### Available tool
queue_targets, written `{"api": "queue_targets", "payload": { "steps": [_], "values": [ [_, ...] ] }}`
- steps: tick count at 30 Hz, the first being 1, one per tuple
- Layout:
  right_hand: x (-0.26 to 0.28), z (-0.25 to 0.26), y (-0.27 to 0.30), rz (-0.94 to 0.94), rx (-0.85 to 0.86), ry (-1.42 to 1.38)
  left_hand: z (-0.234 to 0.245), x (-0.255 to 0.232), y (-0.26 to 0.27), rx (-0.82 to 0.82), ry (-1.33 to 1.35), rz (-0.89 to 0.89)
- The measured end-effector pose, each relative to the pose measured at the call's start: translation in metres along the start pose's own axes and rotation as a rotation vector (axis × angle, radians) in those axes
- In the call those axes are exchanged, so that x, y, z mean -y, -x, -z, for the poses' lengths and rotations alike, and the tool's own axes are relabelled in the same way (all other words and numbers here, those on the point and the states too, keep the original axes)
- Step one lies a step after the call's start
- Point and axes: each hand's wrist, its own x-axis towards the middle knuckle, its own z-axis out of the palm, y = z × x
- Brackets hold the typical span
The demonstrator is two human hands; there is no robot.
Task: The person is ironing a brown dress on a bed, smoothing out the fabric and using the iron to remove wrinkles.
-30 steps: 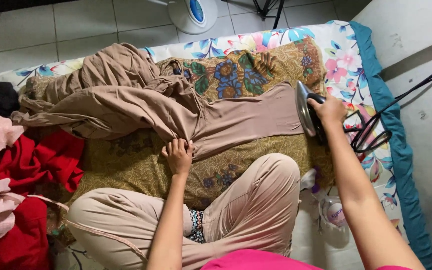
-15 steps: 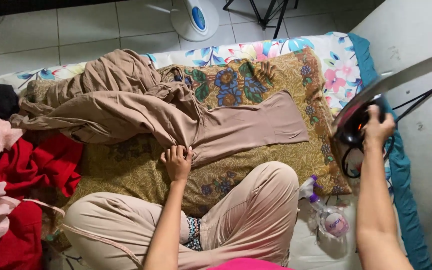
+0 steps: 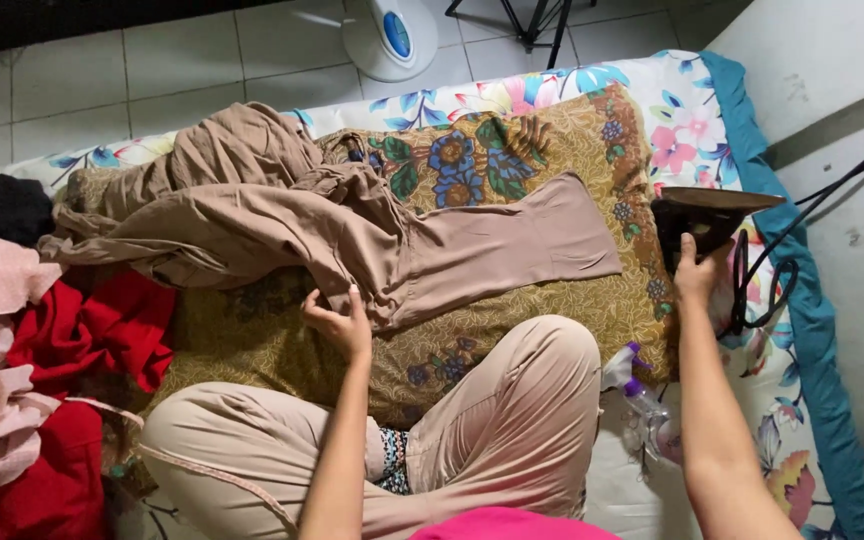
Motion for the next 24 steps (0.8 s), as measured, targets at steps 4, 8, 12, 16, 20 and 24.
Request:
{"api": "queue_targets", "payload": {
  "steps": [4,8,12,16,20,24],
  "values": [
    [0.046,0.014,0.005,-0.063,0.024,0.094,0.002,0.001,0.002,0.213,0.221,0.615],
    [-0.026,0.001,-0.025,-0.059,0.018,0.127,-0.008,0.015,0.01,0.334,0.478,0.715],
    [0.013,0.012,-0.017,-0.132,0.055,0.167,0.03,-0.046,-0.008,0.311,0.454,0.785],
    [0.013,0.017,-0.015,0.059,-0.127,-0.026,0.056,-0.039,-0.001,0.269,0.616,0.699],
    [0.159,0.045,0.09,0.348,-0.338,-0.145,0.081,0.007,0.023,0.361,0.762,0.604],
    [0.264,0.04,0.185,0.651,0.087,-0.18,0.103,0.058,0.051,0.457,0.779,0.176]
  ]
}}
